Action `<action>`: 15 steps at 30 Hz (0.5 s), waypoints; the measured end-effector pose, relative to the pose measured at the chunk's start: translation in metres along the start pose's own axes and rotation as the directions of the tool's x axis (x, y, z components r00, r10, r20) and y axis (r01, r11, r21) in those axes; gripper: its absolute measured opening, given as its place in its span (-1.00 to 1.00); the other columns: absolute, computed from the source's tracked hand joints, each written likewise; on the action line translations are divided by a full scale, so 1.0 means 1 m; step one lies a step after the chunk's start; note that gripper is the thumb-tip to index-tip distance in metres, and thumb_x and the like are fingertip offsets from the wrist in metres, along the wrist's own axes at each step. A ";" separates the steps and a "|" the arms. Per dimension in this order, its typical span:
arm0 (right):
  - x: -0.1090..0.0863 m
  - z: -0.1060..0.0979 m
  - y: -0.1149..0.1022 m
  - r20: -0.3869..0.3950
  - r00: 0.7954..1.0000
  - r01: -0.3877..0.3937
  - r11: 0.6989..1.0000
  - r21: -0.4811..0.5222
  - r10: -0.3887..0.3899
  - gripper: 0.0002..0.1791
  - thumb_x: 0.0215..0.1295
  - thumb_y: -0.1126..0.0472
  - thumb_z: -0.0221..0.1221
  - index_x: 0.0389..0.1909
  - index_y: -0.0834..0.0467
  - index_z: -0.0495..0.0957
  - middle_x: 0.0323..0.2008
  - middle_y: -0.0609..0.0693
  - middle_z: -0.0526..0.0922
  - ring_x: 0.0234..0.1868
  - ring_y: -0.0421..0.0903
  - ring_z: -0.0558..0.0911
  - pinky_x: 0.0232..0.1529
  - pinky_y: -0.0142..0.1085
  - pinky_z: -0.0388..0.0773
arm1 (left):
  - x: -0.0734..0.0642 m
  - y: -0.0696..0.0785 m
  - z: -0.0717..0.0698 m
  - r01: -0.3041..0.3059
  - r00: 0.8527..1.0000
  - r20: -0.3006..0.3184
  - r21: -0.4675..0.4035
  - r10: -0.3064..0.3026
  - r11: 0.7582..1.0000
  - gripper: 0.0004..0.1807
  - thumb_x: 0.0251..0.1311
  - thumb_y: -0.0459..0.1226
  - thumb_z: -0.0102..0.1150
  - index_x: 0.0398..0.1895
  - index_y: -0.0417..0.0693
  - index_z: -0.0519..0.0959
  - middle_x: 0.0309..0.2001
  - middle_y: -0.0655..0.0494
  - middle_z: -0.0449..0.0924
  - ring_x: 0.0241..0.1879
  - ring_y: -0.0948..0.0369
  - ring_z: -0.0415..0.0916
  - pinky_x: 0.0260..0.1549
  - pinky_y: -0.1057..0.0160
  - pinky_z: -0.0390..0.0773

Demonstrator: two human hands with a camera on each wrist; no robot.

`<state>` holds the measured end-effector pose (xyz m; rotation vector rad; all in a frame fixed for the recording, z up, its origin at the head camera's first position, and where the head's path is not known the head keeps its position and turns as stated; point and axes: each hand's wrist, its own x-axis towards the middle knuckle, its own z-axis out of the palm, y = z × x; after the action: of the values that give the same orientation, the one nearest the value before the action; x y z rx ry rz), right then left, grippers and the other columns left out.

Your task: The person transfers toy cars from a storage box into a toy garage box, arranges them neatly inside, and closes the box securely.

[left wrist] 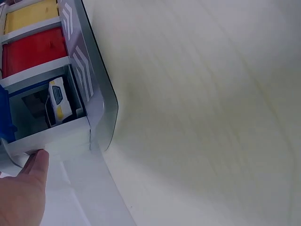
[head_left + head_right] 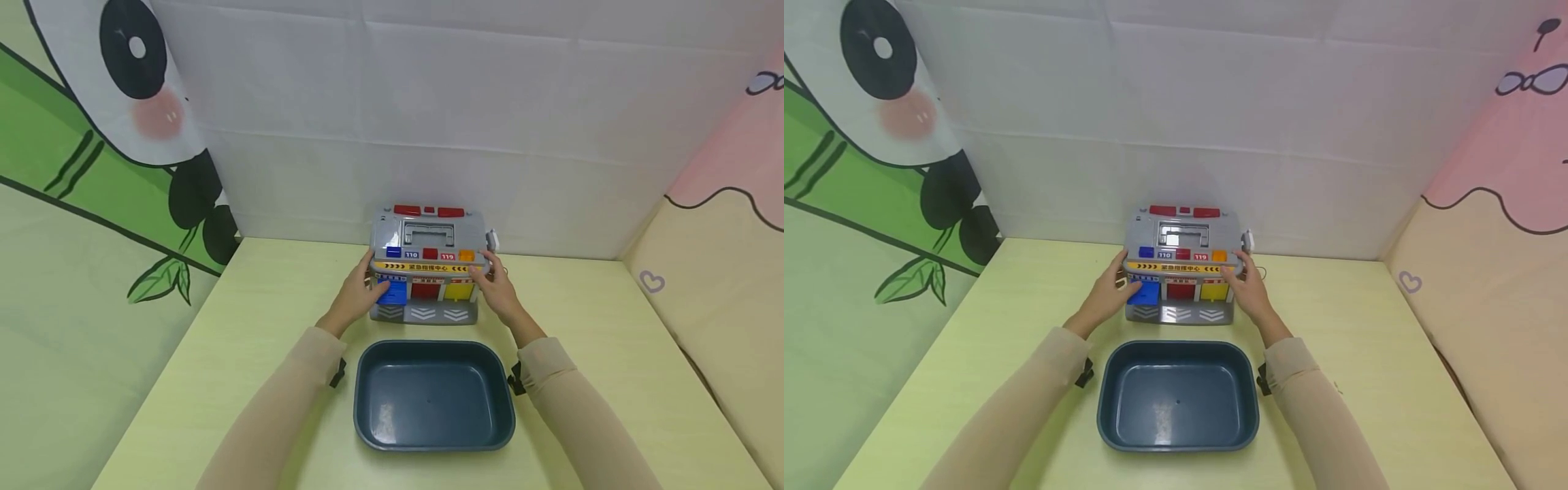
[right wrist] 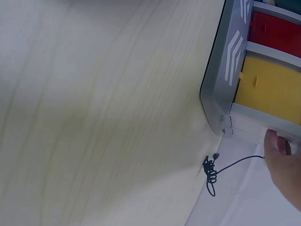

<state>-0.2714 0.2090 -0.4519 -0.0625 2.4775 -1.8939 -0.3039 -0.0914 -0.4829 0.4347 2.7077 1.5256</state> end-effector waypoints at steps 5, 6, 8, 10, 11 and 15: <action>0.001 -0.001 0.001 -0.001 1.000 -0.012 1.000 -0.017 0.012 -0.35 0.52 0.10 -0.01 0.49 0.18 -0.02 0.15 0.37 0.34 0.15 0.20 0.42 0.17 -0.03 0.36 | 0.003 0.005 -0.001 0.032 0.999 0.031 0.042 -0.033 0.999 0.00 0.23 -0.20 0.29 0.58 0.14 -0.15 0.38 -0.19 0.17 0.30 -0.14 0.25 0.19 -0.07 0.36; 0.003 -0.002 0.004 0.000 1.000 -0.016 1.000 -0.008 0.016 -0.34 0.52 0.09 0.00 0.49 0.17 -0.02 0.15 0.37 0.34 0.15 0.20 0.42 0.18 -0.02 0.35 | 0.004 0.005 -0.001 0.041 0.998 0.036 0.050 -0.043 0.998 0.02 0.21 -0.22 0.32 0.58 0.15 -0.16 0.37 -0.20 0.16 0.30 -0.15 0.24 0.19 -0.07 0.35; 0.008 -0.003 0.012 0.001 1.000 -0.016 1.000 0.004 0.016 -0.33 0.51 0.07 0.02 0.50 0.14 -0.02 0.17 0.37 0.33 0.16 0.21 0.41 0.19 -0.01 0.34 | 0.007 0.006 -0.001 0.051 0.997 0.045 0.078 -0.054 0.996 0.08 0.17 -0.26 0.35 0.58 0.19 -0.20 0.36 -0.21 0.16 0.31 -0.15 0.23 0.19 -0.07 0.35; 0.013 -0.003 0.021 0.001 1.000 -0.013 1.000 0.007 0.013 -0.32 0.50 0.03 0.02 0.50 0.10 -0.01 0.18 0.35 0.33 0.18 0.20 0.41 0.21 -0.01 0.34 | 0.011 0.006 0.001 0.041 0.997 0.055 0.093 -0.046 0.995 0.16 0.13 -0.31 0.39 0.58 0.21 -0.27 0.37 -0.21 0.16 0.33 -0.14 0.21 0.22 -0.07 0.30; 0.016 -0.003 0.026 -0.003 1.000 -0.014 1.000 0.011 0.014 -0.31 0.50 0.02 0.03 0.50 0.07 -0.01 0.20 0.35 0.32 0.20 0.19 0.40 0.22 0.00 0.32 | 0.012 0.006 0.001 0.033 0.998 0.056 0.101 -0.039 0.994 0.20 0.10 -0.34 0.41 0.58 0.21 -0.30 0.37 -0.21 0.17 0.33 -0.13 0.20 0.24 -0.07 0.27; 0.020 -0.003 0.034 -0.015 1.000 0.002 1.000 -0.005 -0.002 -0.30 0.49 -0.04 0.03 0.51 0.01 -0.02 0.21 0.33 0.32 0.21 0.18 0.40 0.24 0.01 0.32 | 0.017 0.009 0.005 0.014 0.999 0.045 0.138 -0.020 0.990 0.28 0.01 -0.42 0.46 0.57 0.19 -0.30 0.36 -0.21 0.23 0.32 -0.13 0.22 0.26 -0.10 0.23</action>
<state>-0.2924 0.2197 -0.4840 -0.0514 2.4928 -1.8953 -0.3178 -0.0789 -0.4754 0.4427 2.7836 1.3116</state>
